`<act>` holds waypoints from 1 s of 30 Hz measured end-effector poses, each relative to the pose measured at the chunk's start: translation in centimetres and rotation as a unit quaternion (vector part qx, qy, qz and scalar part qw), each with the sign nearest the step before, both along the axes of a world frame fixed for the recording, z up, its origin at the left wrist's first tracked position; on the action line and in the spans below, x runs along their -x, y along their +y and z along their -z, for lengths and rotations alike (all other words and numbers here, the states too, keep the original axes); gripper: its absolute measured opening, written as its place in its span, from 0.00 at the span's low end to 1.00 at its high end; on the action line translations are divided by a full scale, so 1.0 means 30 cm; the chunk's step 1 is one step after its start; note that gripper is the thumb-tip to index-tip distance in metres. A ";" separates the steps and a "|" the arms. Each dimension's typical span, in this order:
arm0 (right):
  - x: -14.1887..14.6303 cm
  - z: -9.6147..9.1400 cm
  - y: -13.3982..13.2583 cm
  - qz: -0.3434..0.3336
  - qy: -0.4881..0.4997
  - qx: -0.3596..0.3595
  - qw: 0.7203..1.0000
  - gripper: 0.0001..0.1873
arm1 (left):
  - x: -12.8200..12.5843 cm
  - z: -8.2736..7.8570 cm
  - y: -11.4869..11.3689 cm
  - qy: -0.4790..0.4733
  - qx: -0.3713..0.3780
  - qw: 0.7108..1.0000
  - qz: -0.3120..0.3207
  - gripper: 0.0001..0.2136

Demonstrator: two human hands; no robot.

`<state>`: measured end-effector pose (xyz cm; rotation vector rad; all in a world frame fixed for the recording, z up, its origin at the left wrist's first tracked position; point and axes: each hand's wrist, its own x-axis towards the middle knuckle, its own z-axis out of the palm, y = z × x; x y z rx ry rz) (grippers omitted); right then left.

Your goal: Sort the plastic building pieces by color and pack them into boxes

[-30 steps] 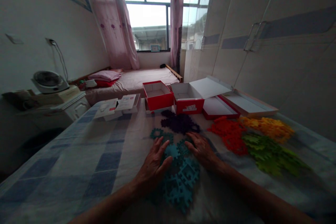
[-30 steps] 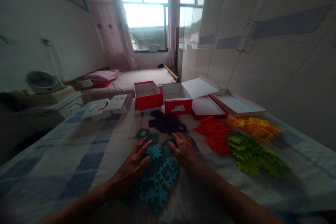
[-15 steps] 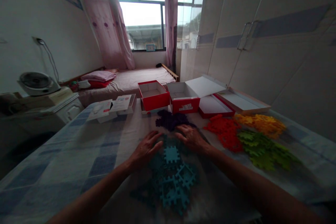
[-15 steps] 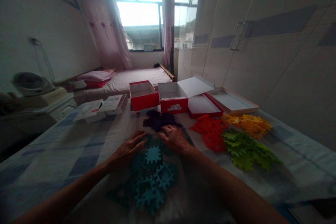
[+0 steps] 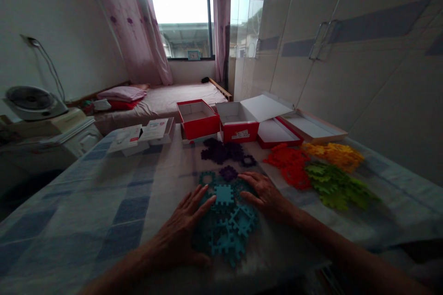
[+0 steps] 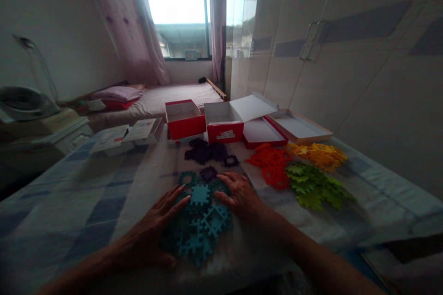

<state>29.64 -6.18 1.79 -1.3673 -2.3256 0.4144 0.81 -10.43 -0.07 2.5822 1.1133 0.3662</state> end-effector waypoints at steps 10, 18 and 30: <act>0.115 -0.083 0.097 0.101 -0.058 -0.038 0.992 0.28 | -0.113 -0.059 0.045 -0.049 -0.092 0.994 -0.038 0.36; 0.219 -0.059 0.150 0.148 -0.119 -0.019 0.982 0.23 | -0.132 -0.063 0.307 -0.280 -0.039 0.926 -0.251 0.23; 0.205 -0.160 0.238 0.161 0.018 -0.086 0.983 0.28 | -0.104 -0.019 0.339 -0.297 -0.014 0.919 -0.258 0.26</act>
